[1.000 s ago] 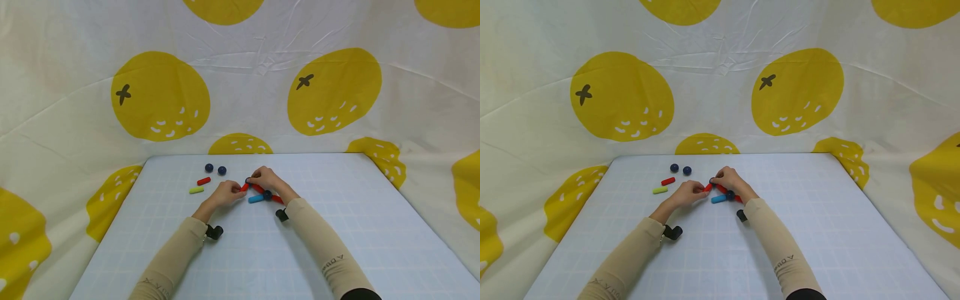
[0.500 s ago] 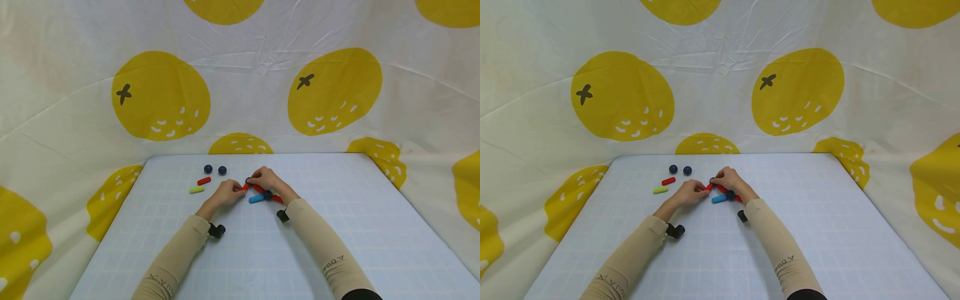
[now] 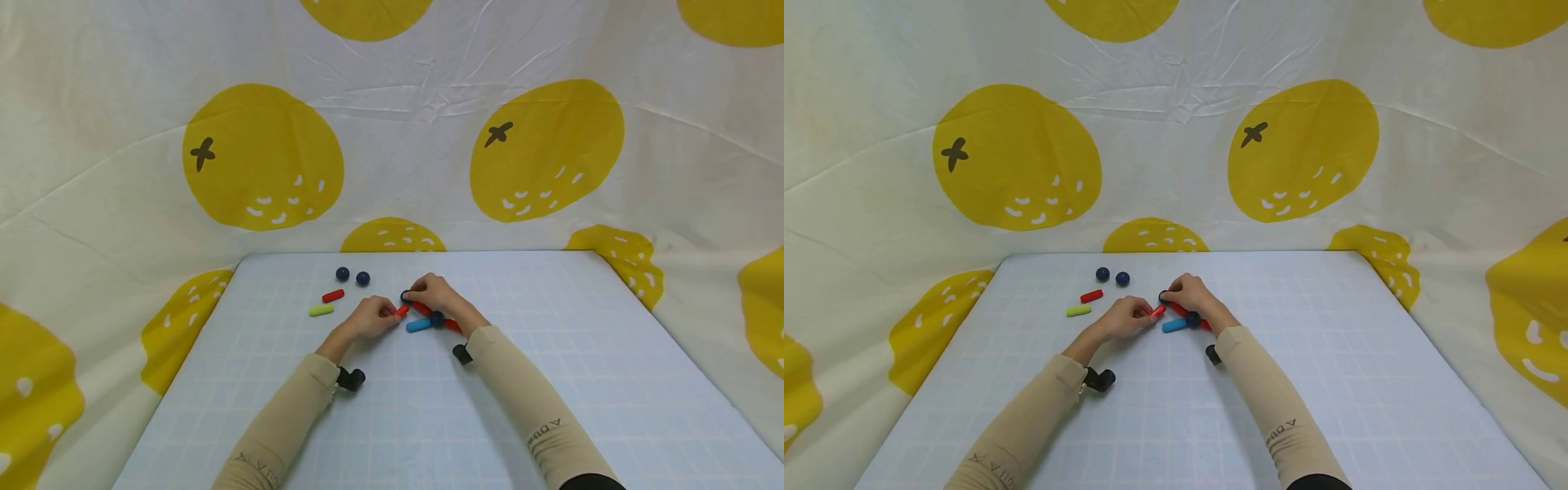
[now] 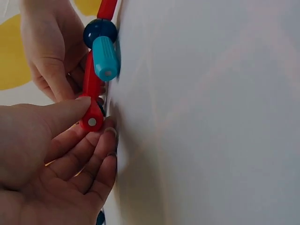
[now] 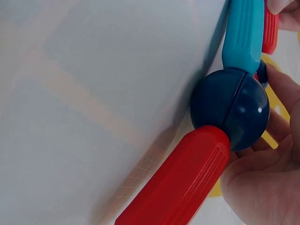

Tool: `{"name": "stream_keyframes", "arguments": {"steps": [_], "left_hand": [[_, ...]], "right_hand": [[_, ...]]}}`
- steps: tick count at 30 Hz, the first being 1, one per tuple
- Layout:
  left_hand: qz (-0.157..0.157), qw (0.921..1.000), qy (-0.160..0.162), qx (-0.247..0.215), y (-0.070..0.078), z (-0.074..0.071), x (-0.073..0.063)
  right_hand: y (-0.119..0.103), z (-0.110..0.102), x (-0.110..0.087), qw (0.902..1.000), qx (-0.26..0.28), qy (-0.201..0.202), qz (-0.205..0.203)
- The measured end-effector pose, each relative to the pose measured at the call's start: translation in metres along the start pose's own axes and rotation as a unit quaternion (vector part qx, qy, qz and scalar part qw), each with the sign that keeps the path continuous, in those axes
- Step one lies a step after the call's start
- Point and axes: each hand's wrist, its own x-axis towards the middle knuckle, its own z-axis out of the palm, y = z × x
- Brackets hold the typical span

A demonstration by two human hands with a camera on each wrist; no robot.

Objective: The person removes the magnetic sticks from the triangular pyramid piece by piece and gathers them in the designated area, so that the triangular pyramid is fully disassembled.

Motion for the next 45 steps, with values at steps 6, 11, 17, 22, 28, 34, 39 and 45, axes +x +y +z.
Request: {"name": "stream_keyframes", "arguments": {"steps": [6,11,17,22,28,34,39,45], "left_hand": [[-0.032,0.9985,0.038,0.025,-0.014,-0.009,-0.013],[-0.056,0.9955,0.061,0.047,-0.027,-0.024,-0.031],[-0.057,0.9931,0.08,0.064,-0.044,-0.037,-0.048],[-0.045,0.9922,0.088,0.076,-0.052,-0.042,-0.054],[-0.034,0.9912,0.094,0.087,-0.053,-0.043,-0.059],[-0.036,0.9916,0.091,0.084,-0.052,-0.044,-0.061],[-0.056,0.9923,0.073,0.082,-0.052,-0.048,-0.065],[-0.029,0.9929,0.083,0.081,-0.049,-0.055,-0.066]], "right_hand": [[-0.002,0.001,-0.002,0.9999,0.007,-0.002,0.007],[-0.001,0.001,-0.002,0.9999,0.007,0.001,0.011],[0.0,0.001,-0.002,0.9998,0.014,-0.004,0.012],[0.0,0.003,-0.003,0.9998,0.014,0.0,0.014],[-0.002,0.003,-0.007,0.9999,-0.014,0.009,-0.005],[-0.002,-0.002,-0.016,0.9984,-0.05,0.009,-0.023],[-0.002,-0.006,-0.029,0.9963,-0.076,0.001,-0.039],[0.0,-0.006,-0.037,0.9943,-0.098,0.009,-0.041]]}}
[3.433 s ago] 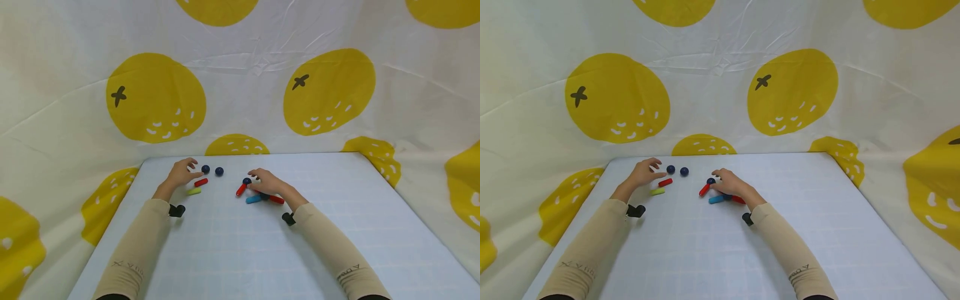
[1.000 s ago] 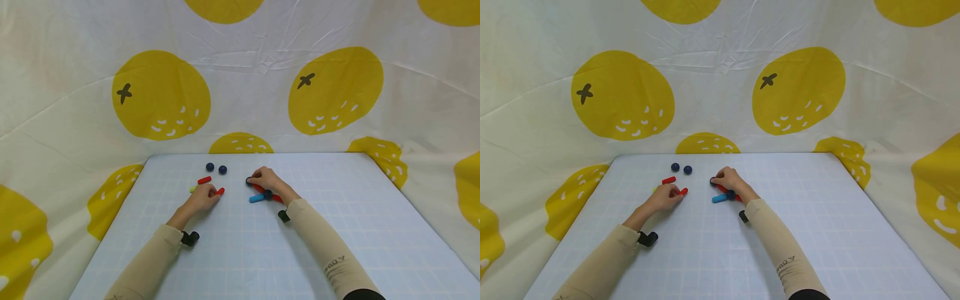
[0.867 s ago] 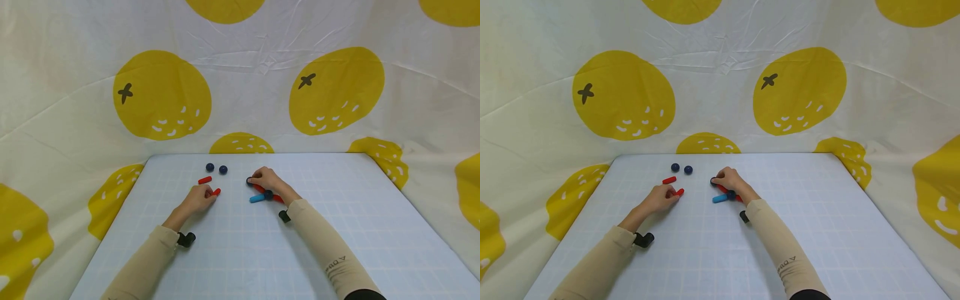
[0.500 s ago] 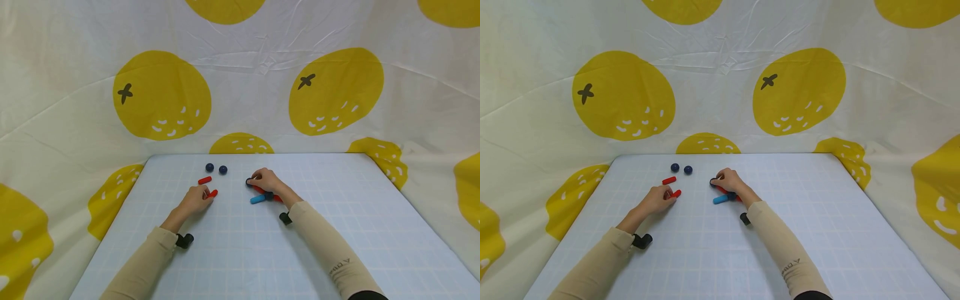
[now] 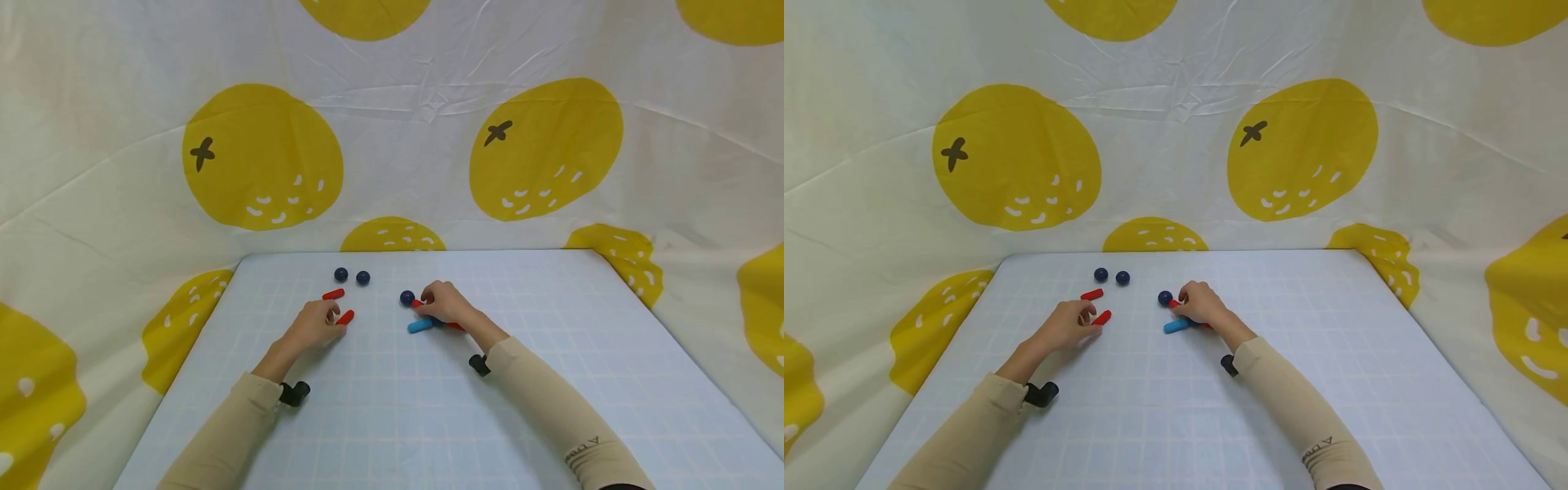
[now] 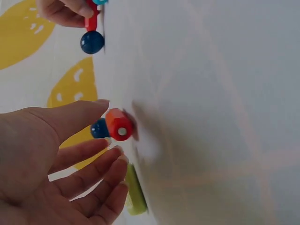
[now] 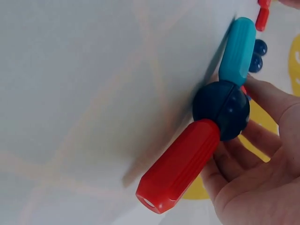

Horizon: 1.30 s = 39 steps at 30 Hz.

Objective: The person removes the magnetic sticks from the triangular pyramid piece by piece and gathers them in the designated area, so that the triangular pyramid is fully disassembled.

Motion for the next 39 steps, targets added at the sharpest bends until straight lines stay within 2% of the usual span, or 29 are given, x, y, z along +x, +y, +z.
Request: {"name": "stream_keyframes", "arguments": {"steps": [5,8,14,19,24,32,39], "left_hand": [[0.078,0.9961,0.033,-0.025,0.009,0.001,0.005],[0.105,0.9933,0.019,-0.044,0.02,0.007,0.008],[0.091,0.9931,-0.038,-0.064,0.038,0.028,0.022],[0.075,0.9928,-0.07,-0.061,0.045,0.043,0.037],[0.071,0.99,-0.094,-0.078,0.053,0.052,0.046],[0.072,0.9909,-0.089,-0.072,0.06,0.061,0.051],[0.058,0.9925,-0.078,-0.073,0.064,0.06,0.05]], "right_hand": [[0.001,0.002,0.001,0.9999,0.012,-0.001,-0.006],[0.005,0.001,0.002,0.9994,0.024,-0.012,-0.022],[0.013,0.0,0.004,0.9966,0.029,-0.045,-0.063],[0.013,-0.002,0.004,0.9927,0.028,-0.073,-0.092],[0.015,-0.002,0.002,0.9886,0.028,-0.095,-0.113],[0.021,-0.003,0.0,0.9822,0.03,-0.117,-0.144],[0.021,-0.003,0.002,0.9815,0.03,-0.124,-0.142]]}}
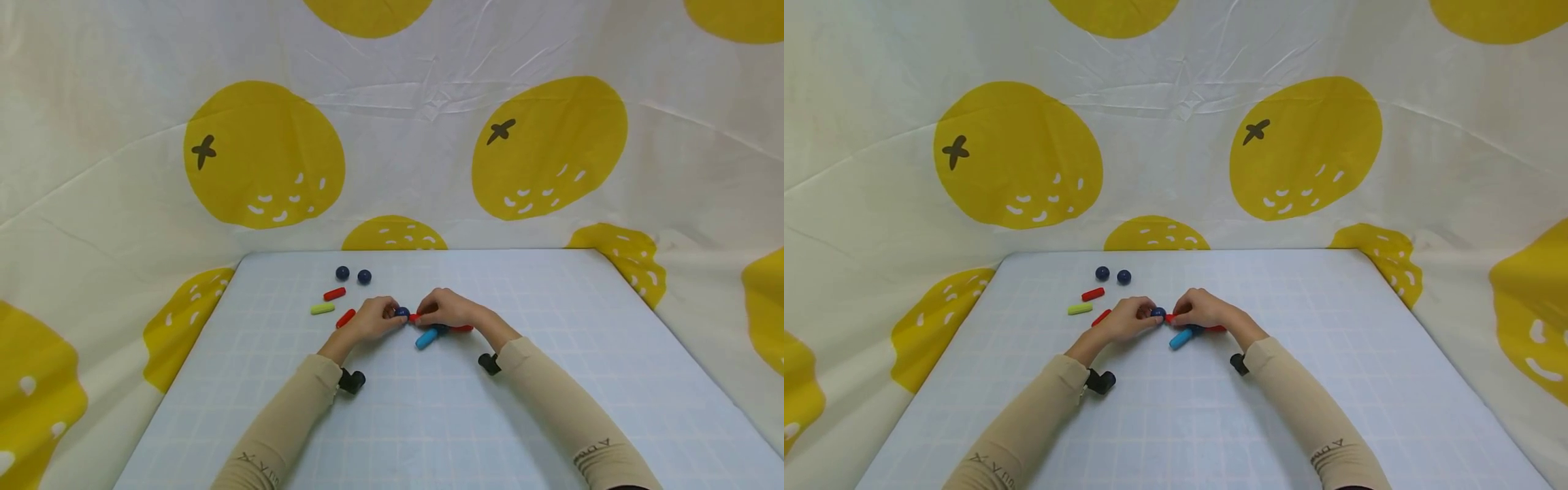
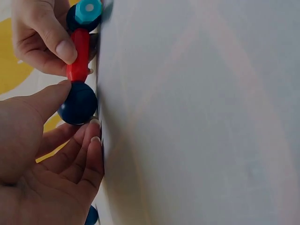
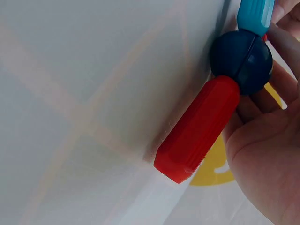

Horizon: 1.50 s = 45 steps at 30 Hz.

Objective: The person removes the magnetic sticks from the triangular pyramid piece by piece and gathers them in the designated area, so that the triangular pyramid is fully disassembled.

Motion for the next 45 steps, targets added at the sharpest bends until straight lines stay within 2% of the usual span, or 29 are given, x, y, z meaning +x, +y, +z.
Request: {"name": "stream_keyframes", "arguments": {"steps": [11,20,28,32,37,40,45], "left_hand": [[0.002,1.0,-0.006,0.004,-0.005,0.003,0.005],[-0.009,0.9998,-0.008,0.016,-0.002,0.002,0.006],[-0.035,0.9991,0.0,0.023,-0.001,0.001,0.007],[-0.035,0.9988,-0.001,0.034,0.001,0.001,0.007],[-0.049,0.9979,0.007,0.041,0.003,-0.013,0.007],[-0.063,0.9968,0.029,0.04,-0.003,-0.025,0.01],[-0.095,0.9917,0.054,0.066,-0.014,-0.039,0.018]], "right_hand": [[0.0,0.0,0.002,0.9998,0.01,-0.007,0.015],[0.002,0.001,0.001,0.9999,0.014,-0.006,0.006],[0.007,0.001,0.0,0.9999,0.015,-0.004,0.0],[0.007,0.002,0.0,0.9998,0.019,-0.003,0.003],[0.005,0.002,-0.001,0.9997,0.025,-0.004,0.006],[0.004,0.003,-0.001,0.9996,0.024,-0.003,0.012],[0.004,0.002,-0.001,0.9995,0.022,-0.001,0.024]]}}
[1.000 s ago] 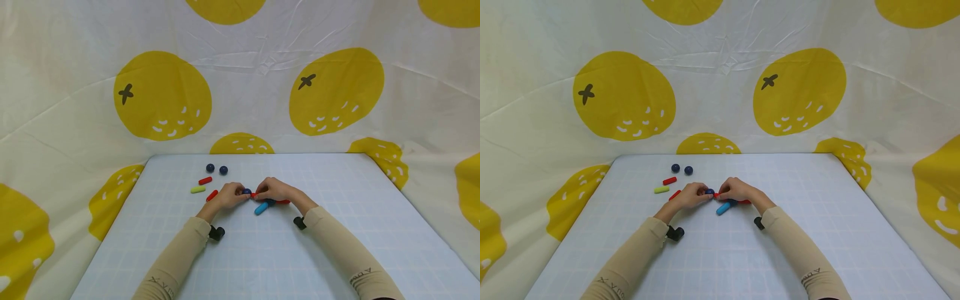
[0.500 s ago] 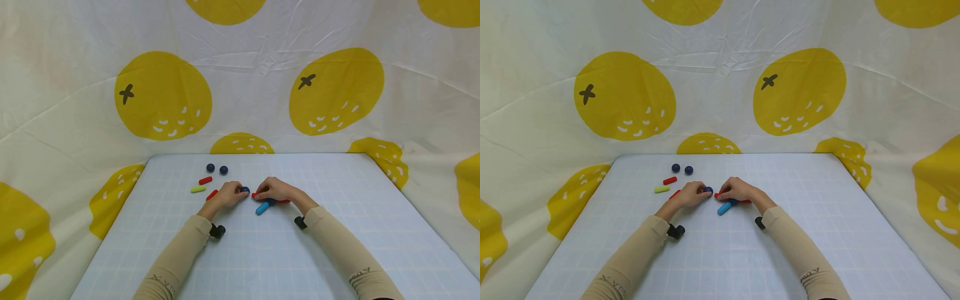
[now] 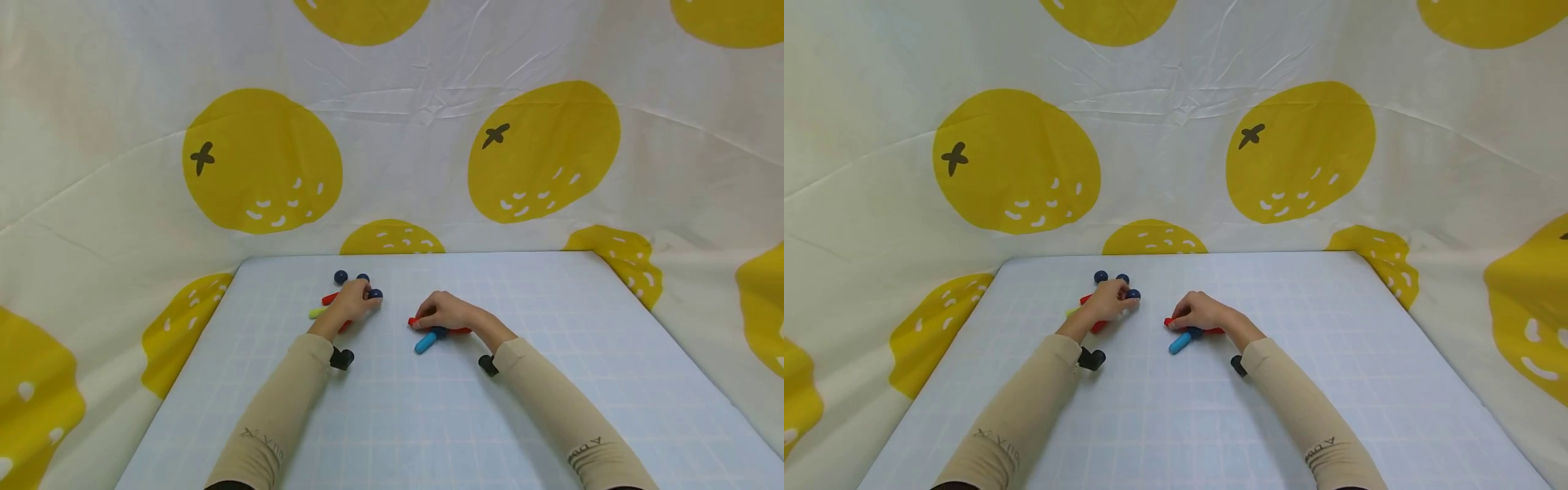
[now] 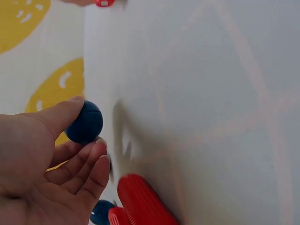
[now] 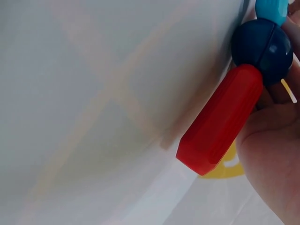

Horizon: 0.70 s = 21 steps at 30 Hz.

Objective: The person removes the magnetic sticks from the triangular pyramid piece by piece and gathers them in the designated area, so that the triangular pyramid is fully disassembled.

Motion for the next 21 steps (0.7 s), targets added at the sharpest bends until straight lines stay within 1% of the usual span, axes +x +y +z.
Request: {"name": "stream_keyframes", "arguments": {"steps": [2,5,11,17,21], "left_hand": [[-0.014,0.9998,0.003,0.011,-0.0035,-0.0026,0.0015],[-0.024,0.9995,0.004,0.02,-0.0061,-0.0048,0.001],[-0.029,0.9995,0.007,0.01,-0.0075,-0.0052,0.0],[-0.025,0.9995,0.013,0.012,-0.0085,-0.005,0.0001],[-0.032,0.9994,0.015,0.005,-0.0085,-0.0039,0.0002]], "right_hand": [[0.0001,-0.0003,0.0007,1.0,-0.002,-0.002,0.002],[-0.0001,-0.0006,0.0013,1.0,-0.005,-0.006,0.004],[-0.0041,0.0,0.0001,0.9998,-0.015,-0.012,0.005],[-0.0084,-0.0002,-0.0011,0.9996,-0.027,-0.006,0.003],[-0.0093,-0.0009,-0.0018,0.9994,-0.033,-0.005,0.008]]}}
